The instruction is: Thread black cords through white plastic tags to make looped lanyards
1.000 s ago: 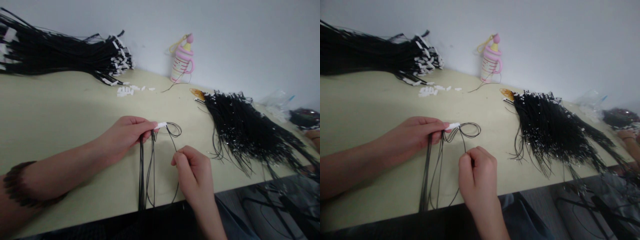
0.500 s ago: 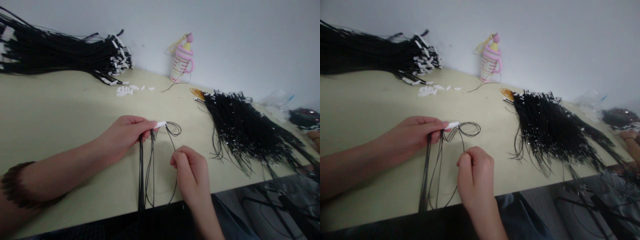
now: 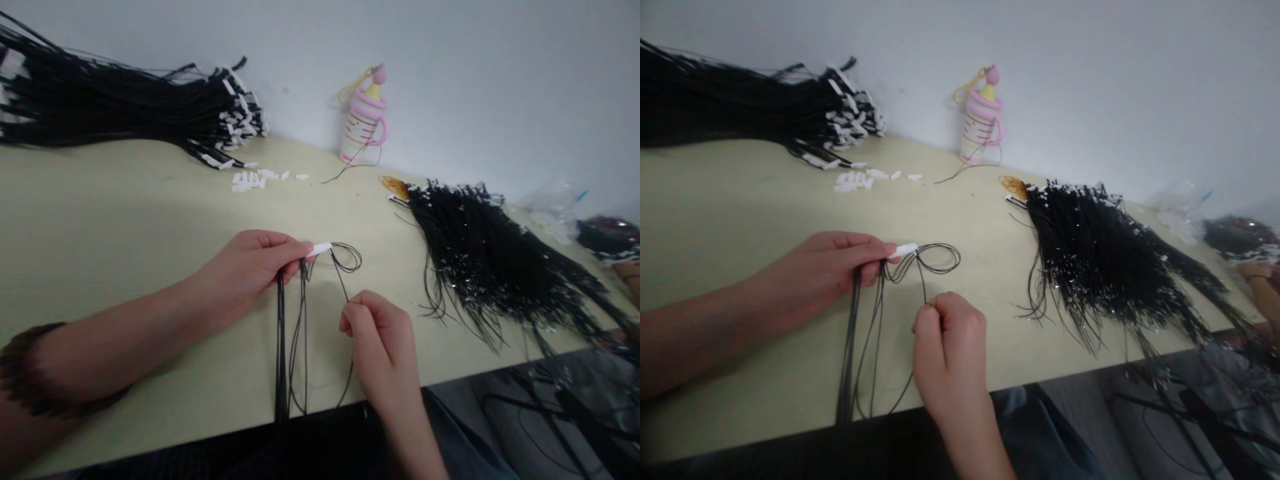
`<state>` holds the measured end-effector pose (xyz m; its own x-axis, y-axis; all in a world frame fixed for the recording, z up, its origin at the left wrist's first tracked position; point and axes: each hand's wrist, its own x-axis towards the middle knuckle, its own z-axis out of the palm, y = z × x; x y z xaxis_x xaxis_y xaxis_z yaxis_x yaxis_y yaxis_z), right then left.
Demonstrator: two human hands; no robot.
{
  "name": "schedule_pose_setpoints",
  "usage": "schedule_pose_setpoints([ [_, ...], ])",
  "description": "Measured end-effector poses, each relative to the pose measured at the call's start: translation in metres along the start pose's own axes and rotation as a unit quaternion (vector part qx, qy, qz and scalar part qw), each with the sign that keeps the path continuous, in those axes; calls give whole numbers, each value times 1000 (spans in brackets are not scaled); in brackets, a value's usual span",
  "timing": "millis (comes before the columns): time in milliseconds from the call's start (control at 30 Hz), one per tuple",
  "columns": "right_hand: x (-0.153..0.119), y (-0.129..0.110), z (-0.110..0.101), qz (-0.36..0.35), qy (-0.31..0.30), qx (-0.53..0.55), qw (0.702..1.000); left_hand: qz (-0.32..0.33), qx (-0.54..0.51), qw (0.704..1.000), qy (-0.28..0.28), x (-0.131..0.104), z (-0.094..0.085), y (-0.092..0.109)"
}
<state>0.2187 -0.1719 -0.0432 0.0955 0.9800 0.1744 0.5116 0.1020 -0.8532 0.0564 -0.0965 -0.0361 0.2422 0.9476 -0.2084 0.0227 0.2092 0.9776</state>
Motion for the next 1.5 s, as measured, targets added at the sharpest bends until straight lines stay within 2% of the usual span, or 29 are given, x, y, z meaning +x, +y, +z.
schedule_pose_setpoints([
  [567, 0, 0, 0, 1, -13, 9, 1000, 2, 13, 1000, 3, -2, 1, 2],
  [733, 0, 0, 2, -80, 31, -74, 994, 9, 22, 1000, -4, -1, 0, 1],
  [867, 2, 1, 6, -155, 74, -131, 976, 25, 102, 994, -4, -4, 2, 3],
  [1000, 3, 3, 8, -209, 118, -106, 965, 11, 153, 984, -87, -9, 4, 5],
  [1100, 4, 3, 7, -244, 97, -71, 962, 8, 140, 982, -128, -11, 5, 5],
  [1233, 5, 2, 5, -246, 59, -41, 967, -2, 121, 985, -126, -11, 5, 6],
  [1500, 4, 1, 5, -223, 53, -15, 973, -19, 117, 986, -117, -11, 5, 7],
])
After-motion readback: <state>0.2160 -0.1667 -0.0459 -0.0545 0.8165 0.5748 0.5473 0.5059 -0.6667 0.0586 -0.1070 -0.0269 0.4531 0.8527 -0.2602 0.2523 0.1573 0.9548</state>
